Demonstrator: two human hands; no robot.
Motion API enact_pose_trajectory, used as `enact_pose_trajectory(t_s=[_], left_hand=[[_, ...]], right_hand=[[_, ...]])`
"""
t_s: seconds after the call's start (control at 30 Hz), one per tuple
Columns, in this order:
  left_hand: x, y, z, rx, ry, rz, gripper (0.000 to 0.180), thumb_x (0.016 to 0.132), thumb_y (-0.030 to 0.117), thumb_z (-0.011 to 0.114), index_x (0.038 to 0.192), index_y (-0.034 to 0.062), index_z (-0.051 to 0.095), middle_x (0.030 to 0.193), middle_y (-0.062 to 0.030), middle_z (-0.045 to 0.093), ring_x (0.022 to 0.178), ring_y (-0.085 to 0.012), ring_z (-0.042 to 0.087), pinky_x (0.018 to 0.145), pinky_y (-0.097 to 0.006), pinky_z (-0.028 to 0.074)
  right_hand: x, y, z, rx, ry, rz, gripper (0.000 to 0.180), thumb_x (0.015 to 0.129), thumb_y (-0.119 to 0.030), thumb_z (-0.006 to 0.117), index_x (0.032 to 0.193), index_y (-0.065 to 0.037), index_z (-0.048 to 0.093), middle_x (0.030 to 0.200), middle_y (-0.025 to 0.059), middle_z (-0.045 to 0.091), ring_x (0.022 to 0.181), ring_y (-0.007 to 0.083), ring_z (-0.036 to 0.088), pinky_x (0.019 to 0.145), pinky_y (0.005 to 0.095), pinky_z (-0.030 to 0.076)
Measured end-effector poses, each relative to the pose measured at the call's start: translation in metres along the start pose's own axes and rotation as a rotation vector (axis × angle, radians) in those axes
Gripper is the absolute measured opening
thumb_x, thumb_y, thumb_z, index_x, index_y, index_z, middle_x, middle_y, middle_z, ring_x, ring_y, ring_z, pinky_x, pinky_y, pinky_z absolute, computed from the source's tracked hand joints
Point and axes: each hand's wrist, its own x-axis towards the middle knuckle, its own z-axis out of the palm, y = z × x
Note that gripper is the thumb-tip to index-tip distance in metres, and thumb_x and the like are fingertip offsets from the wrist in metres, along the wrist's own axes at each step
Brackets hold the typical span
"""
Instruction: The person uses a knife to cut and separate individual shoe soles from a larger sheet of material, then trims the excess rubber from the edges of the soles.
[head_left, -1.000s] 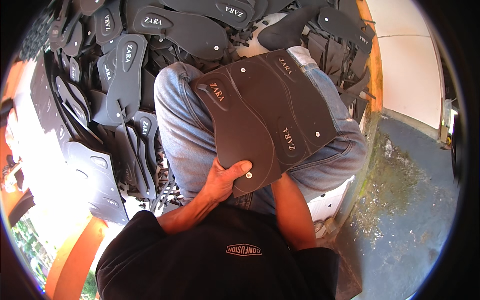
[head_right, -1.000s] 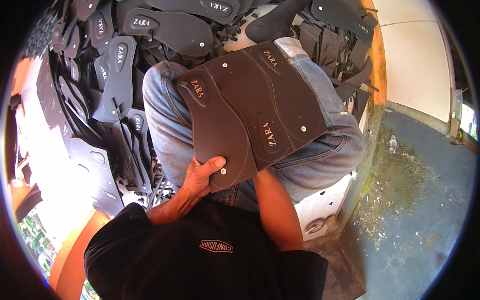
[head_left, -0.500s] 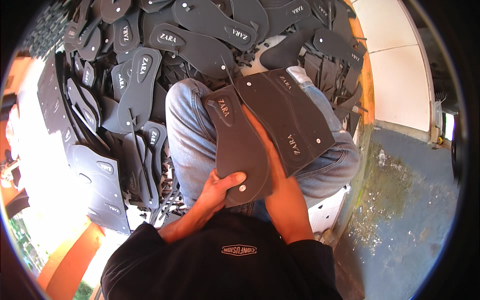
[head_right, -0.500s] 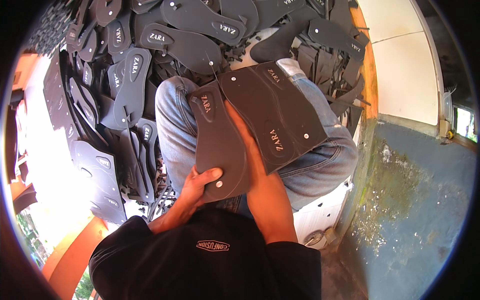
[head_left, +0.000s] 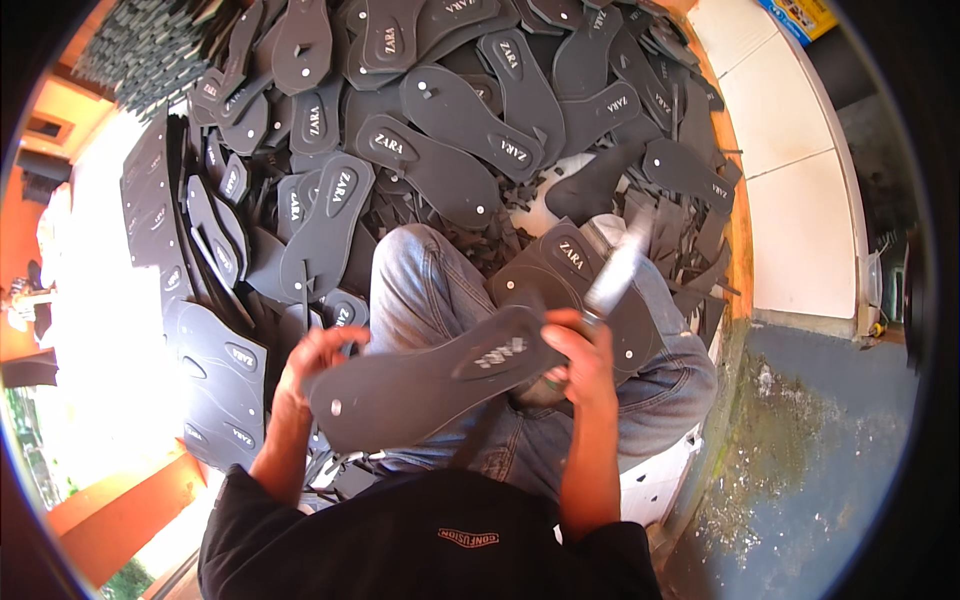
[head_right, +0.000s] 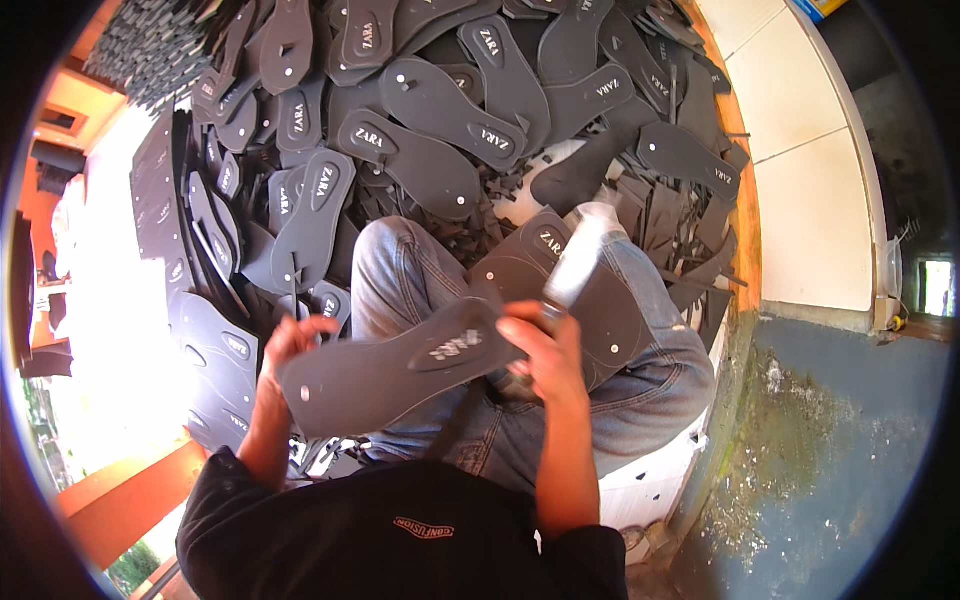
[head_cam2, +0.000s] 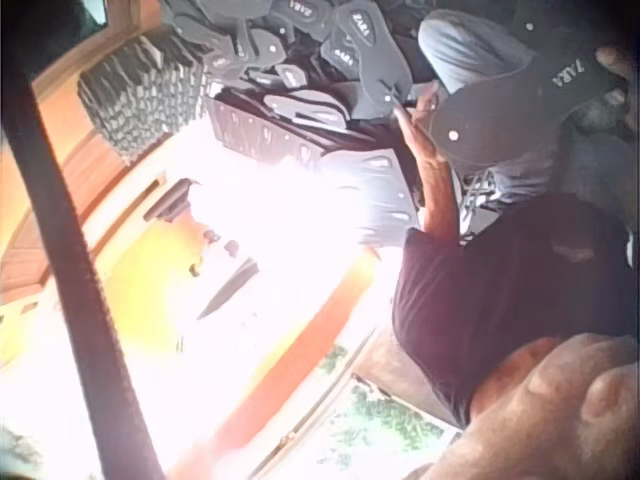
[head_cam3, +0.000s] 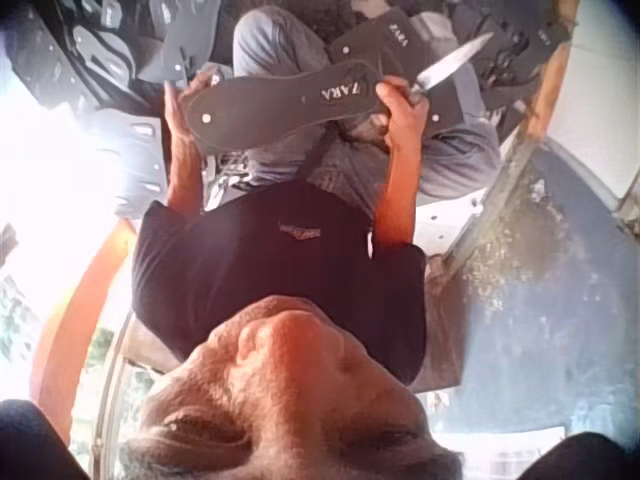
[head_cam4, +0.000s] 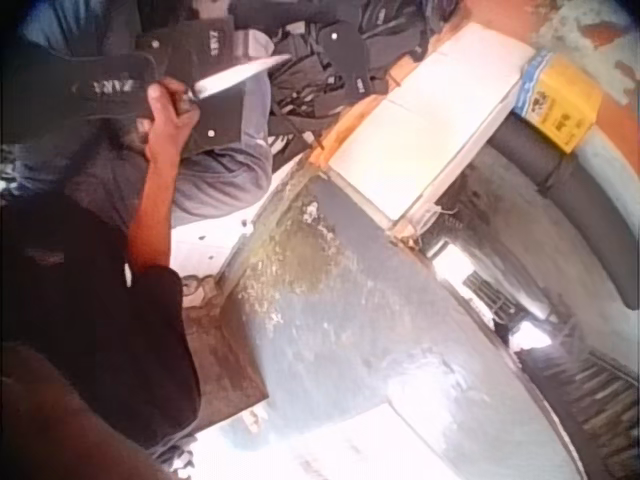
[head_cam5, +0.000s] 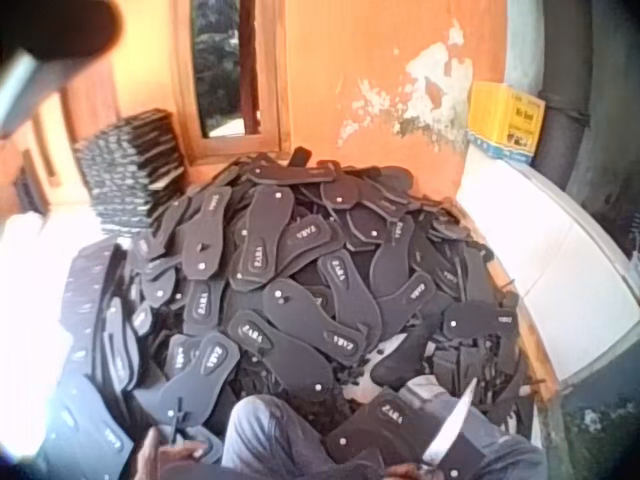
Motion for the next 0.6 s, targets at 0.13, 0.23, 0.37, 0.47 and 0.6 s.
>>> enact_pose_trajectory(t_s=[0.13,0.23,0.37,0.47,0.6], left_hand=[[0.077,-0.021,0.063,-0.125,0.039,0.531,0.087,0.08,0.063,0.054,0.137,0.0009,0.034,0.134,-0.0179,0.045,0.124,-0.0317,0.042,0.105,-0.047,0.031],[0.11,-0.034,0.072,0.274,0.564,0.571,0.064,0.08,0.045,0.065,0.123,0.0009,0.049,0.115,-0.0125,0.057,0.106,-0.0236,0.055,0.092,-0.038,0.043],[0.131,-0.027,0.088,0.384,0.483,0.317,0.025,0.082,0.013,0.066,0.103,0.0009,0.062,0.089,-0.0066,0.066,0.076,-0.0146,0.064,0.068,-0.026,0.051],[0.134,-0.046,0.1,0.568,0.322,-0.033,0.02,0.082,0.013,0.066,0.098,0.0016,0.062,0.084,-0.0062,0.066,0.069,-0.0134,0.063,0.064,-0.025,0.052],[0.129,-0.069,0.107,0.562,0.368,-0.204,0.027,0.084,0.021,0.067,0.099,-0.0012,0.064,0.083,-0.0076,0.067,0.069,-0.0122,0.064,0.062,-0.023,0.051]], right_hand=[[-0.044,0.019,-0.025,-0.036,0.231,-0.081,0.009,0.081,-0.008,0.062,0.083,0.0,0.059,0.058,0.0016,0.052,0.042,0.005,0.041,0.038,0.0223,0.031],[-0.073,0.049,-0.03,-0.235,0.171,-0.059,0.017,0.085,-0.015,0.062,0.08,-0.001,0.054,0.056,0.0005,0.05,0.044,0.0048,0.04,0.04,0.0216,0.032],[-0.101,0.058,-0.043,-0.428,0.252,-0.078,0.026,0.087,-0.021,0.064,0.072,-0.002,0.055,0.054,-0.0025,0.047,0.046,0.0048,0.038,0.043,0.0231,0.031],[-0.104,0.051,-0.052,-0.842,0.326,-0.147,0.033,0.085,-0.027,0.065,0.067,-0.002,0.053,0.047,0.0082,0.046,0.042,0.0197,0.049,0.043,0.032,0.037],[-0.094,0.049,-0.036,-1.041,0.309,-0.13,0.037,0.084,-0.032,0.066,0.065,-0.003,0.051,0.047,0.0124,0.05,0.046,0.0344,0.054,0.045,0.0404,0.04]])
